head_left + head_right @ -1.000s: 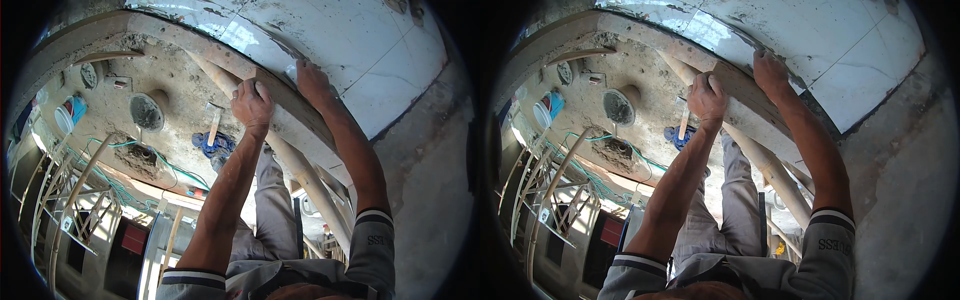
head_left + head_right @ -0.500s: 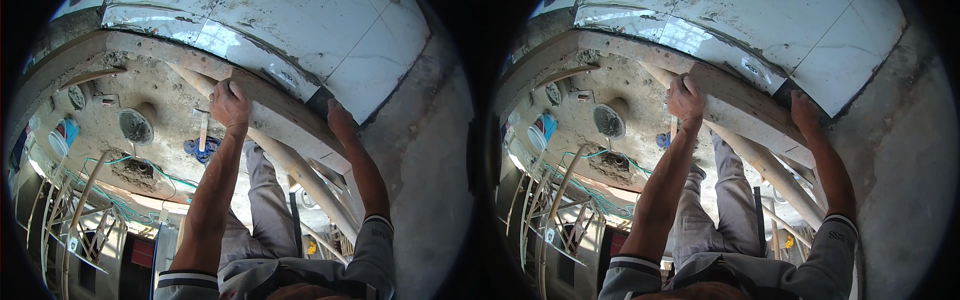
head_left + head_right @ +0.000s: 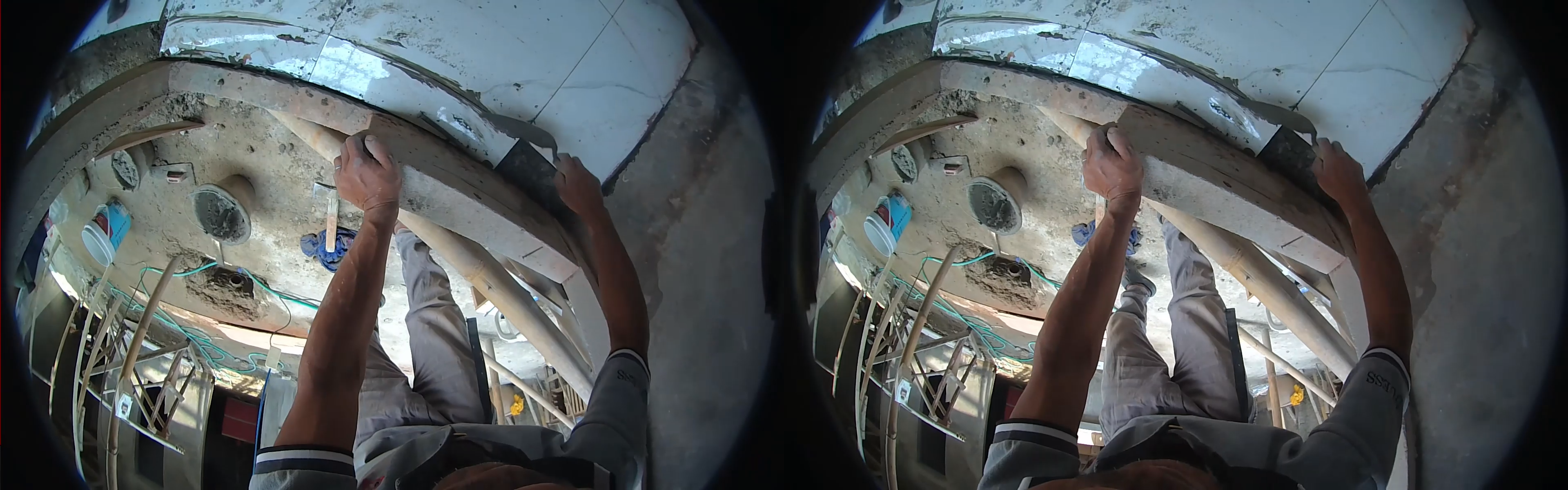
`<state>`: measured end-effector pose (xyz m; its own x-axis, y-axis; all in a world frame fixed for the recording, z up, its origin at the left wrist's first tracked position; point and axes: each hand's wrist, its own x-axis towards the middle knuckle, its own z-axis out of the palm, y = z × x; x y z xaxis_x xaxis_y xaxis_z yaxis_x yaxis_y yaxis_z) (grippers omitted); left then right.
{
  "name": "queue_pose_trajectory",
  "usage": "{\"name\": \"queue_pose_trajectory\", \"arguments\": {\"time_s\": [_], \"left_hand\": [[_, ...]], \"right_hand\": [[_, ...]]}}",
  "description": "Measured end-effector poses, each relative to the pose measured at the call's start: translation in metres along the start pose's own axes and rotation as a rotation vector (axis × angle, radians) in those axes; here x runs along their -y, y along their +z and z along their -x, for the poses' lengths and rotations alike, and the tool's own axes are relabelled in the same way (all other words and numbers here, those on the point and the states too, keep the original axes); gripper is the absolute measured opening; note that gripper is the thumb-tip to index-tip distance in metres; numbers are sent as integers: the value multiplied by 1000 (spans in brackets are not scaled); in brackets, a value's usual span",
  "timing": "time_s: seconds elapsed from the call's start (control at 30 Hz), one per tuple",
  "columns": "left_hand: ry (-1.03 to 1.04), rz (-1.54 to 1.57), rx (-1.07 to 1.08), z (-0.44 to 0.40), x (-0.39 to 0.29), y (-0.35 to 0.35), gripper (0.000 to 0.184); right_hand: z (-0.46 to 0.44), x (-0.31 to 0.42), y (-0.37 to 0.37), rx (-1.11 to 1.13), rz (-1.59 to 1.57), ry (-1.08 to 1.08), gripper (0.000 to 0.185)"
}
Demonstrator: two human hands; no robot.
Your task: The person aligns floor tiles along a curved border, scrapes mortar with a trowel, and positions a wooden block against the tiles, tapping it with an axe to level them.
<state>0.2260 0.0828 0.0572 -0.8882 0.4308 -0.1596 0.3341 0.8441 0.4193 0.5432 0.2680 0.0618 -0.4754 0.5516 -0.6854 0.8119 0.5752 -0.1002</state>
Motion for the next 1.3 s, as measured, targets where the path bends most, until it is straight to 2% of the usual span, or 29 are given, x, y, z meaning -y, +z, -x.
{"name": "queue_pose_trajectory", "arguments": {"time_s": [0.07,0.13,0.17,0.27,0.37,0.43,0.47,0.53,0.63,0.77,0.9,0.93,1.0,1.03,1.13,1.2,1.27,1.3], "left_hand": [[-6,-11,-18,0,2,0,20],[16,-27,-22,0,2,-1,19],[20,-43,-41,0,1,-1,18],[27,-45,-49,0,3,2,17],[43,-37,-48,-3,5,3,18],[46,-37,-44,-1,9,4,19],[39,-34,-41,-1,10,5,19],[25,-28,-23,0,8,4,18],[46,16,-49,-1,7,5,17],[27,11,-14,-1,6,3,17],[49,16,-39,-3,5,4,19],[47,-3,-31,0,6,2,19],[46,-8,-22,2,6,2,19],[45,-8,-24,0,5,2,20],[13,-56,12,0,2,-1,21],[48,-35,-1,1,1,0,22],[-88,-47,69,0,-1,-1,34],[-90,-51,73,1,1,-1,34]], "right_hand": [[-54,35,-14,-1,-29,-78,32],[-117,60,-6,-157,5,-297,33],[-144,84,-15,-162,16,-353,31],[-214,151,-26,-331,80,-398,30],[-273,185,-36,-310,125,-431,30],[-295,188,-41,-127,74,-353,38],[-295,182,-44,-122,80,-354,38],[-282,147,-50,-42,296,-434,28],[-240,89,-50,18,394,-422,28],[-172,-1,-35,85,617,-364,19],[-102,-76,-13,361,750,-242,20],[-89,-77,-11,371,744,-241,20],[-75,-79,-12,265,535,-85,21],[-78,-76,-8,160,463,-77,23],[-105,-58,-1,30,368,-70,22],[-109,-65,4,37,409,-96,23],[-99,-78,7,49,453,-132,24],[-83,-92,9,136,562,-134,23]]}}
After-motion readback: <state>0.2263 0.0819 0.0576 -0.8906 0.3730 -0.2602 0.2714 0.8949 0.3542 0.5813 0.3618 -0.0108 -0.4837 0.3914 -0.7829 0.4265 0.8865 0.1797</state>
